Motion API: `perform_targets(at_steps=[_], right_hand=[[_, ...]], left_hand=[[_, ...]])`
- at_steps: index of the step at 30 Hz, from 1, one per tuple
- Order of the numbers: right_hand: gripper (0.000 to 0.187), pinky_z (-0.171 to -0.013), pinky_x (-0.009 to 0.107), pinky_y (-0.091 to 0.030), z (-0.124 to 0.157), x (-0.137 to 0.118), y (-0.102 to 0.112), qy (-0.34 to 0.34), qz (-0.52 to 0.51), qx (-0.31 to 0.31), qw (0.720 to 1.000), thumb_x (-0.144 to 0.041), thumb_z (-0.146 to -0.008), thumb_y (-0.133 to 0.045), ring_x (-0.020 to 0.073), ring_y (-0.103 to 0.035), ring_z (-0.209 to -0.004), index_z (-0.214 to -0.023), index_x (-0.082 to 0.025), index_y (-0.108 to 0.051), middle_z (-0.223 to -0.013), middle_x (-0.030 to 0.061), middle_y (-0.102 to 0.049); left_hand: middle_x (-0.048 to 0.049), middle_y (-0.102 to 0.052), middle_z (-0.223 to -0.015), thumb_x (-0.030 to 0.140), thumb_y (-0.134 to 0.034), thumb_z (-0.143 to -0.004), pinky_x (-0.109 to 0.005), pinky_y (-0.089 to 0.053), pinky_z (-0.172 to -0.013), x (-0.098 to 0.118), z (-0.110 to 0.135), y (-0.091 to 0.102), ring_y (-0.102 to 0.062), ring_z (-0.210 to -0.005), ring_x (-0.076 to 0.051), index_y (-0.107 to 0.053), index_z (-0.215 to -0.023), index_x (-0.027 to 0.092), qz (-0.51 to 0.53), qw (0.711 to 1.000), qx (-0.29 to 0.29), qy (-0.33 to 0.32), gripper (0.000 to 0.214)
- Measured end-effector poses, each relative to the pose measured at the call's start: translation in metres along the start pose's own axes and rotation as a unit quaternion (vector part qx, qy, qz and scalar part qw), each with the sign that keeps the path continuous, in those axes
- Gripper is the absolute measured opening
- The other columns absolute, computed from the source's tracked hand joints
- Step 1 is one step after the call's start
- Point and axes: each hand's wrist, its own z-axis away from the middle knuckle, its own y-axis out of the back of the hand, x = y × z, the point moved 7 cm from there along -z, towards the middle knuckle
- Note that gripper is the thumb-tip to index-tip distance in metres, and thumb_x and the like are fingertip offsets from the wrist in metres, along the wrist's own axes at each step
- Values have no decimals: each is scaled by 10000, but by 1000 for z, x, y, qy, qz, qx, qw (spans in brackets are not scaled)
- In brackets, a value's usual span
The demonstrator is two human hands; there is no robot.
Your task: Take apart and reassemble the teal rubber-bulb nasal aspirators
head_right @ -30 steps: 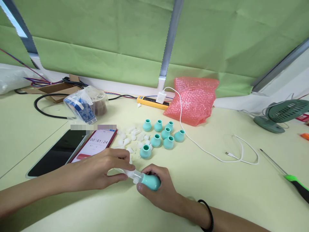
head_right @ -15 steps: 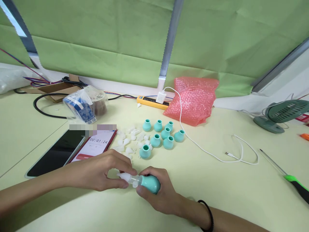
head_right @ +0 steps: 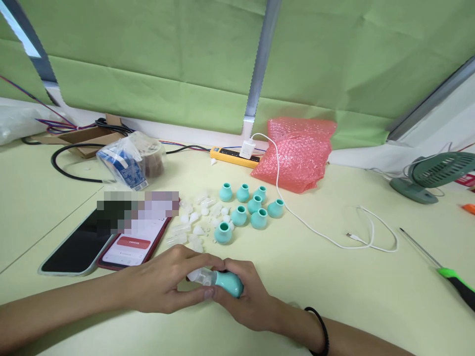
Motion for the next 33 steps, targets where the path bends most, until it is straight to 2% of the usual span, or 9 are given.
perform_targets(at_steps=[10,16,20,23,25,27,29,33], right_hand=[[112,-435,201,-407,0,2,0,-7,3,0,1000,-323,-785,-487,116,-469,-489,-774,-211,-478,-548,-23,-471],[100,-446,206,-415,-2,-5,0,17,-1,-6,1000,-305,-786,-489,120,-492,-496,-758,-212,-466,-542,-24,-483],[89,-499,205,-453,-1,-9,0,41,6,-6,999,-291,-779,-509,130,-547,-553,-825,-217,-489,-604,-11,-545],[206,-597,226,-480,1,-6,6,38,18,48,998,-265,-760,-535,149,-585,-675,-956,-232,-483,-775,20,-595],[254,-600,229,-477,1,-3,7,25,6,56,998,-232,-748,-543,148,-582,-682,-992,-237,-472,-802,21,-595],[277,-556,225,-463,0,-5,5,23,-18,36,999,-199,-733,-550,134,-559,-625,-994,-233,-466,-757,12,-588],[313,-520,232,-446,-3,-10,5,37,-32,31,998,-175,-713,-559,127,-529,-584,-1003,-226,-455,-736,15,-573],[362,-520,274,-433,-5,-19,8,81,-52,49,994,-97,-681,-549,139,-493,-605,-1006,-214,-444,-733,28,-536]], left_hand=[[-19,-630,-736,352,-360,-858,-227,-397,-564,3,0,2,-543,-566,-138,-433,-1100,197,-10,999,-26,17,297],[-8,-611,-720,344,-370,-849,-199,-373,-514,3,0,0,-532,-573,-132,-411,-1103,213,-4,998,-51,25,288],[15,-583,-695,292,-400,-831,-211,-379,-542,9,-1,2,-502,-550,-121,-391,-1096,212,19,998,-60,1,277],[13,-568,-711,314,-423,-820,-197,-372,-519,7,-1,13,-504,-588,-121,-377,-1098,212,40,998,-37,35,300],[12,-544,-699,328,-450,-798,-188,-367,-501,2,0,22,-492,-582,-115,-414,-1043,198,47,996,-4,70,280],[17,-517,-673,304,-487,-764,-193,-369,-515,0,1,29,-473,-558,-104,-482,-930,183,35,996,18,76,205],[20,-503,-635,284,-515,-735,-207,-364,-532,1,1,32,-466,-542,-101,-524,-815,167,1,998,14,59,143],[4,-532,-609,321,-480,-777,-229,-340,-500,8,4,29,-487,-524,-123,-523,-779,158,-98,994,-44,18,169]])
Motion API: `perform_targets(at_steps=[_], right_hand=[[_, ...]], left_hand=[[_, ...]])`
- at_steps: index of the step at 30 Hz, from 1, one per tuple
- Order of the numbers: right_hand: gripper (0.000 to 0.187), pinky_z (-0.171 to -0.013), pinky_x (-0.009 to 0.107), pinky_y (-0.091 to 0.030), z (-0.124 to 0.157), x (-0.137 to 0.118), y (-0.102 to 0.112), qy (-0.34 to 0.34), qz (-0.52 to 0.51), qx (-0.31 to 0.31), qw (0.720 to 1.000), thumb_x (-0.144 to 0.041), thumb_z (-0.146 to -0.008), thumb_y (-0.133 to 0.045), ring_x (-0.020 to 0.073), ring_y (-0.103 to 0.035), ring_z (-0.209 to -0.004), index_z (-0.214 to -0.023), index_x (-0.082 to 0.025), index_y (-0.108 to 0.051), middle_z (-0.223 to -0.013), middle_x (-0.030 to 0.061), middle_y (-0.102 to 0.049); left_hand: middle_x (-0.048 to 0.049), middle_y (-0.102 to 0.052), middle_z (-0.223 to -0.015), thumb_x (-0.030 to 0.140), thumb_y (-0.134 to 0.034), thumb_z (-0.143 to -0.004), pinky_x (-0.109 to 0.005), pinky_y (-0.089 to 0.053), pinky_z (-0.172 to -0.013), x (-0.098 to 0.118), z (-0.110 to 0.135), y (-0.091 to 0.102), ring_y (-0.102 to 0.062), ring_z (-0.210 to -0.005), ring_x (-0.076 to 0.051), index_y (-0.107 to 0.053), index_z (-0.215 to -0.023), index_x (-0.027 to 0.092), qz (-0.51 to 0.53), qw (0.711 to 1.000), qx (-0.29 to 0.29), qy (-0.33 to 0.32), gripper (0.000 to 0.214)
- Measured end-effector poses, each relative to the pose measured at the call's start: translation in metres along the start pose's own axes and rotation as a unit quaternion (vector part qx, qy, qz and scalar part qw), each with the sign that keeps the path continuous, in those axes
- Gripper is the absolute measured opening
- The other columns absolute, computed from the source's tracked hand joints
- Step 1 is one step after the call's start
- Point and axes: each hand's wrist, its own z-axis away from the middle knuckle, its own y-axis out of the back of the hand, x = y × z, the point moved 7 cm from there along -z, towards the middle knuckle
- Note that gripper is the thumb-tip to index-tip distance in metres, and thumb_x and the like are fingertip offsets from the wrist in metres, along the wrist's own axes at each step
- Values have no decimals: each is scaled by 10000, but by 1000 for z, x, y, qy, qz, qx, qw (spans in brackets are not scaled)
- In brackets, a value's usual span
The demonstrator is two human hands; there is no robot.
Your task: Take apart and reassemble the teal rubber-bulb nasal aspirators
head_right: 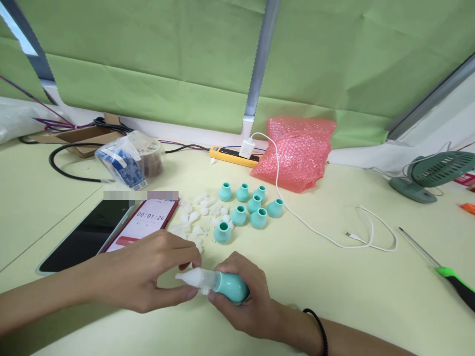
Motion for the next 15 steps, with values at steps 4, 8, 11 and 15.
perform_targets(at_steps=[4,8,11,15], right_hand=[[419,-536,322,-422,-2,-6,9,66,77,44,994,-14,-637,-551,160,-469,-650,-994,-210,-452,-755,45,-520],[377,-543,348,-413,-8,-23,20,143,221,46,964,-9,-631,-555,177,-484,-666,-934,-225,-501,-759,50,-552],[292,-588,370,-418,-12,-42,30,164,309,52,935,-60,-651,-597,204,-543,-716,-856,-265,-563,-704,22,-579],[213,-610,368,-454,-9,-58,46,97,279,106,949,-167,-730,-585,207,-591,-710,-883,-315,-588,-645,10,-609]], left_hand=[[-40,-548,-629,329,-342,-860,-272,-328,-470,9,3,-7,-498,-514,-171,-500,-739,162,-162,985,-44,-32,260],[-39,-539,-636,273,-313,-872,-284,-323,-447,16,3,-12,-495,-514,-188,-474,-756,165,-214,974,-44,-50,225],[-42,-539,-644,325,-273,-882,-291,-349,-470,17,2,-9,-506,-535,-187,-460,-777,164,-180,982,-40,-28,268],[-41,-537,-660,319,-240,-884,-300,-375,-506,21,3,-5,-509,-557,-186,-429,-794,168,-115,992,-45,-21,258]])
